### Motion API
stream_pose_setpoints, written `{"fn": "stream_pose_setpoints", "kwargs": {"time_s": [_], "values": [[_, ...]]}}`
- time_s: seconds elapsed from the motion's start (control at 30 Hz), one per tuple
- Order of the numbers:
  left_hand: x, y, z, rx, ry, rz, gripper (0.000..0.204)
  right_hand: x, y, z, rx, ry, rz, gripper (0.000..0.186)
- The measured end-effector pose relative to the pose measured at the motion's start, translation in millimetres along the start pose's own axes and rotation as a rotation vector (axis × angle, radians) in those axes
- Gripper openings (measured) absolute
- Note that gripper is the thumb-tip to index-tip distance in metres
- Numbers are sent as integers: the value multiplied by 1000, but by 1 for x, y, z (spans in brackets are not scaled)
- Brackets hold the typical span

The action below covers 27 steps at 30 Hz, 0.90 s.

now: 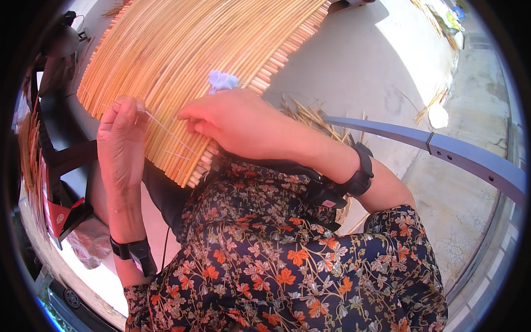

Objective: The person weaves a thin white string through a bundle of parallel bamboo sticks held on their lap. They repeatedly pass the string through the sticks, pull it tight, and adjust the bundle to maintain alignment.

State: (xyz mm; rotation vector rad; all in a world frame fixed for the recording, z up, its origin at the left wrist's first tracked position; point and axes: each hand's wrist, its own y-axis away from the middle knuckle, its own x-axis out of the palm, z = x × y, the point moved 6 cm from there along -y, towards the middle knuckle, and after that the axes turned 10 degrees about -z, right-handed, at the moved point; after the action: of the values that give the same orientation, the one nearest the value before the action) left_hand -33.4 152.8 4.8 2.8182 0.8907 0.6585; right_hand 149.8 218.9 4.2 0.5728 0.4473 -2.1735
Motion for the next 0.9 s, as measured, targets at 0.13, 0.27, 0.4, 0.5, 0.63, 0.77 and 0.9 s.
{"fn": "stream_pose_setpoints", "kwargs": {"time_s": [0.13, 0.27, 0.4, 0.5, 0.63, 0.77, 0.9], "values": [[-4, -9, 9, 7, -83, 145, 14, -3, -13, 3, 261, -467, -12, 29], [-12, -9, 15, -30, -62, 113, 14, -6, -27, 16, 396, -829, 56, 26], [-12, -9, 14, -5, -14, 154, 12, -1, -44, 19, 475, -784, 118, 19], [-9, -10, 19, -1, 92, 140, 8, 0, -48, 16, 518, -749, 189, 17], [-4, -8, 18, -13, 121, 107, 13, 8, -58, 10, 589, -806, 236, 10], [4, -5, 12, -42, 210, 97, 24, -1, -80, 1, 514, -872, 138, 13], [17, 1, 15, 51, -165, 222, 27, -111, -173, 12, 208, -1172, -110, 14]]}}
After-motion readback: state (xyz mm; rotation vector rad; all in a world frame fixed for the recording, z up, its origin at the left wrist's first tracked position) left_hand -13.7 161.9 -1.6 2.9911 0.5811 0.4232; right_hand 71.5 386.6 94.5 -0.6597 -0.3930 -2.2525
